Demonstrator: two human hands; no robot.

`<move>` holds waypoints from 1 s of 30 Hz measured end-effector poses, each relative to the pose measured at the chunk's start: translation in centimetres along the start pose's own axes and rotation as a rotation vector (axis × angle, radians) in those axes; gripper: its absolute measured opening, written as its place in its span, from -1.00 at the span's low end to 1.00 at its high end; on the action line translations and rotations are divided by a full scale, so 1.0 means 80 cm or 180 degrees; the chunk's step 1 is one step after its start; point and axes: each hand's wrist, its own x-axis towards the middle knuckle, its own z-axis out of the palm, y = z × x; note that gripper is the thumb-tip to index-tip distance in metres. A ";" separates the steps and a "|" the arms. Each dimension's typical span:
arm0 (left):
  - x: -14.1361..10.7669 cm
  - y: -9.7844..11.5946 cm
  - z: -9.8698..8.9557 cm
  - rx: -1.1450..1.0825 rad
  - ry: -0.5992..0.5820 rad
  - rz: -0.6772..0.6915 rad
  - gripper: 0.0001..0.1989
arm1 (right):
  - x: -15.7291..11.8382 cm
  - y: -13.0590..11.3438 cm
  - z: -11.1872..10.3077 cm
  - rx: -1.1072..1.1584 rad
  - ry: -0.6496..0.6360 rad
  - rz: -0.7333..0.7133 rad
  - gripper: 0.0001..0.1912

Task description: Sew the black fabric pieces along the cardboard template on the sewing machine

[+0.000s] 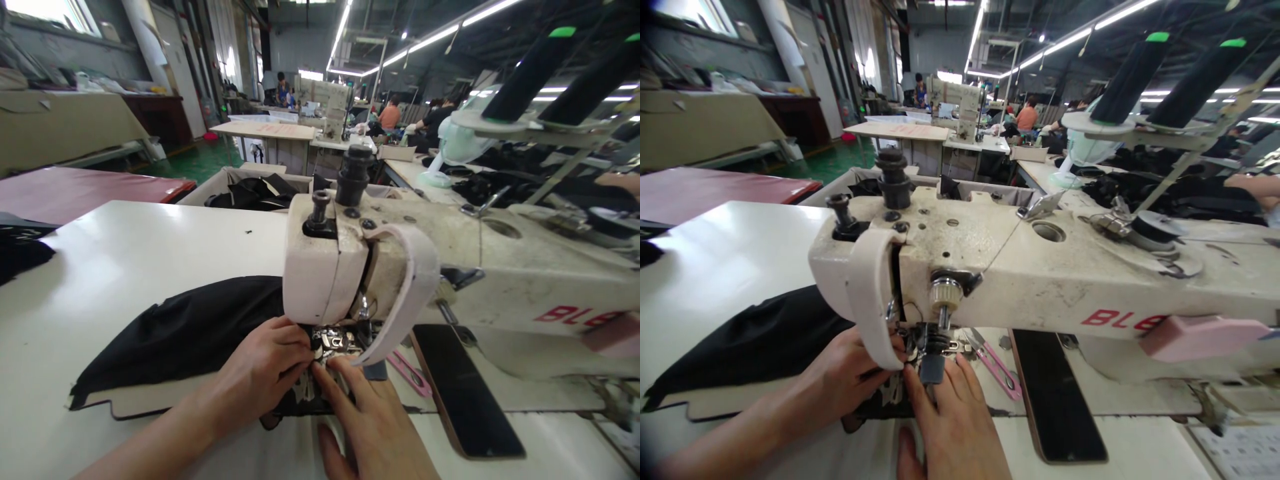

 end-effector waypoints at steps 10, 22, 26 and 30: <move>0.006 -0.001 -0.001 0.0231 -0.0130 0.0174 -0.79 | -0.001 0.001 0.002 0.0066 -0.0037 0.0028 -0.29; 0.005 -0.006 0.002 0.0374 -0.0213 0.0161 -0.82 | 0.000 0.002 0.000 0.0127 0.0011 -0.0048 -0.31; 0.005 -0.006 0.002 0.0361 -0.0319 0.0075 -0.81 | 0.005 0.000 -0.004 0.0303 0.0023 0.0067 -0.30; 0.003 -0.002 0.002 0.0327 -0.0203 0.0070 -0.79 | 0.010 0.001 -0.006 0.0378 -0.0007 0.0062 -0.37</move>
